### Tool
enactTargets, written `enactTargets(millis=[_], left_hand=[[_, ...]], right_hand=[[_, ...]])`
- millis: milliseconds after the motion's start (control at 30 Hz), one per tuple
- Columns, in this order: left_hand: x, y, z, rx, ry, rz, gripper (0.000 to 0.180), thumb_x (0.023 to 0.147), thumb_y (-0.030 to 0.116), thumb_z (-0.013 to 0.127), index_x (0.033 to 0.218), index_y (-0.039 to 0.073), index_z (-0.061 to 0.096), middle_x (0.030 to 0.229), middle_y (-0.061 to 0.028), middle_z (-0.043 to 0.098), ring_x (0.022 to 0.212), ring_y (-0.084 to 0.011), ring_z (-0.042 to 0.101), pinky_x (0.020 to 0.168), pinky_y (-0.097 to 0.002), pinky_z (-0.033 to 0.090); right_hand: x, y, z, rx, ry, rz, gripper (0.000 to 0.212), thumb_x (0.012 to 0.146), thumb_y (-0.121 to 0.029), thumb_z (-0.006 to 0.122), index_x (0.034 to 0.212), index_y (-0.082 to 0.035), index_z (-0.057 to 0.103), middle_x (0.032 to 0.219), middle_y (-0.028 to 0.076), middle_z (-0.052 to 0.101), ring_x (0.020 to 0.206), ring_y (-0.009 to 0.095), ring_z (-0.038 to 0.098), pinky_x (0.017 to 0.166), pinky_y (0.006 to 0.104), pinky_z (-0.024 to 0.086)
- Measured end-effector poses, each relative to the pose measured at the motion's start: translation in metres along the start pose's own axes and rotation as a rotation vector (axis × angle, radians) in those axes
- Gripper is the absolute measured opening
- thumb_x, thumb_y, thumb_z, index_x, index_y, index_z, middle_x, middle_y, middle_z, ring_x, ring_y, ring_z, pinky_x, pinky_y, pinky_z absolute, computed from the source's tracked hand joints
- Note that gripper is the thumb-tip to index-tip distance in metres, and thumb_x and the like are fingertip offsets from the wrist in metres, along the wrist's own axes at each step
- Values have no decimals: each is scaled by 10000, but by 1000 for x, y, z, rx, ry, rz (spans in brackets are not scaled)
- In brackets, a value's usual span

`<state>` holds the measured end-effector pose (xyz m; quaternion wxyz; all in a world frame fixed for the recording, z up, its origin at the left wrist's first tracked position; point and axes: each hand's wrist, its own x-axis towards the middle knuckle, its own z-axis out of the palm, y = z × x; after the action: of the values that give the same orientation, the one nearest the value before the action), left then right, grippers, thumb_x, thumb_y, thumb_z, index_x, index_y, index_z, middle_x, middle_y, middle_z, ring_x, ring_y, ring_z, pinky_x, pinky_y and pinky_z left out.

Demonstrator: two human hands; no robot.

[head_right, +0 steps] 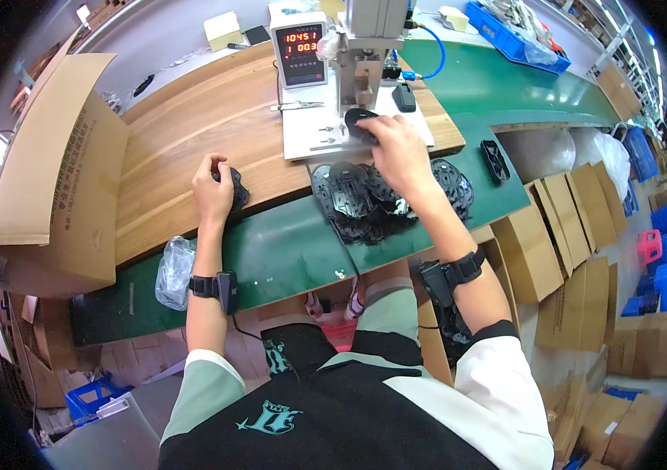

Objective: Assembling plastic electronic components using a pneumatic press at a factory workstation.

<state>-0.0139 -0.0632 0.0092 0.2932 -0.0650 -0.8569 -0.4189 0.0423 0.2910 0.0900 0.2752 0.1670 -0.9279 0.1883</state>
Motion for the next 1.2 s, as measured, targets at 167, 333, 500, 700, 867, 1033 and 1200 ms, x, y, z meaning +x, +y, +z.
enactTargets(millis=[167, 333, 500, 700, 867, 1033, 1200], left_hand=[[-2, -8, -5, -24, -83, -71, 166, 979, 102, 580, 1052, 24, 707, 808, -179, 746, 783, -326, 763, 716, -401, 578], [0, 2, -1, -181, -203, 8, 202, 973, 22, 539, 1091, 2, 701, 932, -174, 776, 927, -311, 776, 786, -366, 587], [5, 3, -7, -76, -69, 221, 270, 914, -5, 547, 1136, 15, 700, 1244, -180, 706, 1089, -360, 689, 960, -411, 534], [-1, -20, -4, 73, -225, 131, 331, 905, -14, 541, 1177, 41, 721, 1142, -181, 735, 1140, -360, 664, 1006, -434, 515], [-1, -22, 4, -125, -225, 116, 348, 912, -73, 488, 1167, -3, 715, 1083, -208, 735, 1032, -364, 712, 924, -429, 555], [-1, -10, -6, -86, -92, 116, 306, 924, -76, 477, 1132, -14, 692, 1070, -215, 726, 990, -356, 722, 893, -427, 562], [0, -14, -12, -90, -8, 120, 250, 899, -69, 501, 1058, 14, 674, 1020, -169, 720, 952, -339, 714, 838, -448, 555]], right_hand=[[-39, -13, -30, 28, 194, 145, 434, 825, 60, 614, 1236, -54, 694, 1172, 161, 703, 1154, 368, 622, 1005, 459, 507], [-103, 15, -30, -40, 138, 216, 417, 841, 22, 624, 1252, -28, 674, 1243, 188, 674, 1210, 395, 596, 1071, 476, 471], [-119, 5, -21, -64, 69, 250, 440, 858, -72, 639, 1297, -37, 655, 1305, 169, 651, 1287, 371, 553, 1138, 485, 389], [-35, -99, 10, 161, 75, -72, 460, 823, -141, 713, 1273, -62, 666, 1276, 165, 656, 1252, 354, 588, 1077, 485, 420], [0, -135, 96, -28, -238, -254, 768, 777, -198, 839, 1459, -30, 528, 1443, 197, 558, 1384, 356, 510, 1098, 472, 434], [-12, -138, 114, -60, -316, -349, 268, 856, -89, 655, 1122, -79, 622, 1073, 90, 634, 1096, 287, 643, 939, 455, 478], [3, -127, 43, 16, -10, -280, 256, 748, -21, 721, 990, -97, 689, 968, 60, 695, 991, 279, 680, 915, 425, 504]])
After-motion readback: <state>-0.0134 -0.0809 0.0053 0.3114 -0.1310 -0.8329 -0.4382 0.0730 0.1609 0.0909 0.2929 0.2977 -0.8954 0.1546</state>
